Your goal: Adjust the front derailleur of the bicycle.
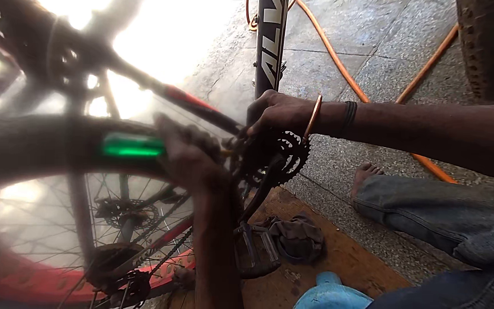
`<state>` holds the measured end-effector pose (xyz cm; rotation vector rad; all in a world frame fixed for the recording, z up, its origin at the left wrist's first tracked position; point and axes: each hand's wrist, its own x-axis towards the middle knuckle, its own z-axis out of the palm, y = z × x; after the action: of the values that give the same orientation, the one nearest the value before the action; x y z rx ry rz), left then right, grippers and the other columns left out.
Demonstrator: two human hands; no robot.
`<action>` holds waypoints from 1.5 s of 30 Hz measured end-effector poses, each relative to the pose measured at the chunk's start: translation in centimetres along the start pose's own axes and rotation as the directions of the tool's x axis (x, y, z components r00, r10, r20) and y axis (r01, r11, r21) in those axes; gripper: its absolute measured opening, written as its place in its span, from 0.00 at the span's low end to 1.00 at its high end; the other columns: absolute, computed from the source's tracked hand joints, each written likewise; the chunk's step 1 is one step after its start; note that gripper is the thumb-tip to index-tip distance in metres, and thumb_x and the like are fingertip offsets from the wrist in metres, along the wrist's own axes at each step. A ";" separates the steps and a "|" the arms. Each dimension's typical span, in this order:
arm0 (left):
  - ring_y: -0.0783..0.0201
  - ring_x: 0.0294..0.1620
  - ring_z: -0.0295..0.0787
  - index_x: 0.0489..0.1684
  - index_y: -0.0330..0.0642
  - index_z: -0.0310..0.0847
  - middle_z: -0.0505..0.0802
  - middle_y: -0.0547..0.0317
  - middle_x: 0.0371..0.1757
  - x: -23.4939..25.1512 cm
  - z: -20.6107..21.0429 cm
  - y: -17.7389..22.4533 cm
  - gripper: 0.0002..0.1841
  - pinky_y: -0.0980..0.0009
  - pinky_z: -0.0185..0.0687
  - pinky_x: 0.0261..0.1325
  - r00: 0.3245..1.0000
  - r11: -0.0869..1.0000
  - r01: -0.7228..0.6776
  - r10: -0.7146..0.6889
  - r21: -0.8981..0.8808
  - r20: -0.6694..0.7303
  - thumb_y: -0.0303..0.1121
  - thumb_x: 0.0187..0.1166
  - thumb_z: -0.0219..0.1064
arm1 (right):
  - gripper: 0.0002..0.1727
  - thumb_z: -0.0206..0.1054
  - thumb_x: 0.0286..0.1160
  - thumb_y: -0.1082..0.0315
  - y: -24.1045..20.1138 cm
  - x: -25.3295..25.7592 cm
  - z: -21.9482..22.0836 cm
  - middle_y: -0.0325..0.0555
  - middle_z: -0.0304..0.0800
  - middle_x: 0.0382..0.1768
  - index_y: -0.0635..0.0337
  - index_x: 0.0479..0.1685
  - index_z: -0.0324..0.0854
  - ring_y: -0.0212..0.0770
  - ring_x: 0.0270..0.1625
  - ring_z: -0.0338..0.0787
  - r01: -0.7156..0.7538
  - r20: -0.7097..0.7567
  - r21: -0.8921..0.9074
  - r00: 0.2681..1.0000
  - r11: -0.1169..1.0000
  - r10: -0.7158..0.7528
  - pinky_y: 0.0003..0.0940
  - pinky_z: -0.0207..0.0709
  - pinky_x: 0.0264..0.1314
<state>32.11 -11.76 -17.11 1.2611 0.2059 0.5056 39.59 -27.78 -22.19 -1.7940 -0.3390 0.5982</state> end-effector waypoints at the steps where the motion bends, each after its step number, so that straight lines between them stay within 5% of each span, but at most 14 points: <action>1: 0.73 0.06 0.58 0.14 0.56 0.59 0.61 0.72 0.07 0.4 0.3 0.0 0.28 0.77 0.59 0.12 1.000 0.999 0.031 -0.031 0.030 -0.003 0.50 0.96 0.39 | 0.05 0.74 0.65 0.74 0.0 0.1 0.0 0.42 0.90 0.24 0.58 0.24 0.88 0.32 0.26 0.85 0.003 -0.008 0.003 1.000 1.000 -0.003 0.29 0.73 0.27; 5: 0.72 0.06 0.56 0.15 0.55 0.58 0.60 0.71 0.07 1.6 0.6 0.0 0.27 0.76 0.57 0.11 0.995 0.994 0.097 -0.098 0.054 0.012 0.50 0.96 0.42 | 0.05 0.73 0.62 0.76 -0.6 -0.2 0.1 0.44 0.89 0.25 0.59 0.23 0.87 0.34 0.27 0.85 -0.021 -0.034 -0.012 0.999 1.000 0.020 0.32 0.75 0.28; 9: 0.74 0.07 0.58 0.12 0.57 0.59 0.61 0.73 0.07 -0.6 -0.8 0.1 0.28 0.77 0.61 0.15 0.996 0.986 0.084 -0.083 -0.146 0.011 0.49 0.96 0.42 | 0.05 0.71 0.64 0.77 -0.3 -0.5 0.1 0.44 0.88 0.24 0.59 0.24 0.85 0.35 0.27 0.86 0.003 0.003 0.023 1.000 1.000 -0.003 0.32 0.77 0.29; 12: 0.74 0.10 0.62 0.17 0.57 0.65 0.66 0.74 0.10 -3.8 -3.8 0.7 0.27 0.77 0.66 0.18 0.983 0.964 -0.086 0.124 -0.251 0.139 0.47 0.95 0.37 | 0.05 0.69 0.63 0.79 -0.1 -0.3 0.3 0.44 0.88 0.26 0.60 0.28 0.85 0.35 0.27 0.85 0.017 0.033 0.078 0.999 0.997 -0.020 0.31 0.76 0.29; 14: 0.75 0.13 0.66 0.29 0.53 0.75 0.75 0.72 0.19 -5.6 -5.0 2.1 0.22 0.81 0.69 0.18 0.948 0.963 -0.269 0.265 -0.002 0.175 0.43 0.95 0.40 | 0.05 0.68 0.62 0.80 0.0 -0.2 0.3 0.44 0.88 0.25 0.60 0.27 0.84 0.34 0.27 0.85 0.030 0.036 0.089 0.999 0.996 -0.033 0.31 0.76 0.29; 17: 0.76 0.26 0.82 0.55 0.46 0.87 0.89 0.68 0.36 -6.6 -5.1 2.9 0.10 0.78 0.81 0.28 0.892 0.614 -0.451 0.303 0.648 0.334 0.36 0.90 0.59 | 0.05 0.69 0.65 0.80 0.5 -0.3 0.1 0.44 0.89 0.25 0.61 0.28 0.85 0.34 0.27 0.85 0.047 0.031 0.094 0.998 0.994 -0.050 0.30 0.76 0.29; 19: 0.65 0.43 0.91 0.64 0.49 0.87 0.92 0.59 0.56 -6.3 -5.5 1.3 0.16 0.61 0.90 0.41 0.855 0.343 -0.518 0.181 0.784 0.486 0.32 0.78 0.71 | 0.04 0.69 0.63 0.79 0.8 0.0 0.2 0.45 0.89 0.26 0.60 0.28 0.85 0.35 0.27 0.86 0.060 0.022 0.103 0.998 0.993 -0.062 0.30 0.75 0.27; 21: 0.57 0.47 0.92 0.63 0.52 0.89 0.90 0.55 0.61 -5.7 -6.1 -0.8 0.23 0.52 0.90 0.41 0.840 0.244 -0.542 0.118 0.804 0.530 0.28 0.66 0.79 | 0.04 0.69 0.64 0.78 0.7 -0.1 0.2 0.45 0.89 0.26 0.61 0.30 0.85 0.36 0.27 0.85 0.055 0.011 0.104 0.998 0.993 -0.056 0.31 0.74 0.27; 25: 0.60 0.36 0.89 0.50 0.49 0.91 0.91 0.55 0.49 -5.3 -7.2 -1.8 0.10 0.57 0.86 0.35 0.867 0.316 -0.493 0.101 0.810 0.488 0.35 0.74 0.78 | 0.04 0.70 0.66 0.79 0.5 -0.5 0.2 0.44 0.89 0.25 0.61 0.30 0.86 0.34 0.27 0.85 0.035 0.015 0.116 0.999 0.993 -0.037 0.29 0.74 0.27; 29: 0.67 0.34 0.86 0.41 0.47 0.91 0.89 0.60 0.43 -5.3 -8.1 -3.4 0.07 0.66 0.86 0.35 0.875 0.401 -0.479 0.149 0.780 0.461 0.33 0.70 0.80 | 0.04 0.70 0.64 0.80 0.3 -0.3 0.4 0.45 0.89 0.25 0.62 0.28 0.85 0.34 0.26 0.85 0.010 0.026 0.190 1.000 0.982 -0.015 0.28 0.75 0.27; 34: 0.65 0.44 0.90 0.43 0.46 0.90 0.91 0.59 0.52 -4.9 -8.8 -3.8 0.10 0.63 0.90 0.44 0.855 0.423 -0.503 0.114 0.754 0.506 0.27 0.66 0.80 | 0.05 0.70 0.64 0.80 -0.1 -0.1 0.2 0.43 0.89 0.25 0.61 0.27 0.86 0.32 0.25 0.84 -0.029 0.027 0.179 0.999 0.983 0.024 0.26 0.74 0.26; 38: 0.63 0.52 0.90 0.44 0.49 0.93 0.89 0.58 0.58 -6.4 -10.2 -5.7 0.11 0.60 0.91 0.48 0.865 0.370 -0.498 0.144 0.785 0.481 0.29 0.63 0.80 | 0.03 0.76 0.64 0.76 -0.2 0.1 0.3 0.43 0.89 0.24 0.62 0.29 0.86 0.34 0.25 0.87 0.118 0.033 0.148 0.992 0.982 -0.124 0.30 0.81 0.30; 41: 0.64 0.54 0.90 0.44 0.53 0.94 0.88 0.59 0.64 -7.4 -11.1 -6.2 0.08 0.62 0.91 0.46 0.870 0.254 -0.492 0.162 0.833 0.465 0.34 0.69 0.79 | 0.03 0.75 0.68 0.71 0.0 0.6 0.8 0.44 0.91 0.27 0.60 0.34 0.86 0.36 0.29 0.91 0.196 0.039 0.017 0.980 0.980 -0.197 0.35 0.87 0.34; 45: 0.67 0.52 0.91 0.52 0.54 0.93 0.89 0.63 0.63 -7.6 -11.7 -6.6 0.11 0.64 0.92 0.46 0.856 0.244 -0.514 0.199 0.822 0.477 0.35 0.74 0.75 | 0.05 0.77 0.66 0.65 1.0 0.5 0.9 0.39 0.87 0.27 0.55 0.32 0.86 0.33 0.29 0.85 0.347 -0.022 -0.221 0.933 0.912 -0.360 0.37 0.80 0.35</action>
<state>22.24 -6.68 -27.82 2.6079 -0.0926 0.6168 39.44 -27.03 -23.43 -1.8893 -0.6906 0.2540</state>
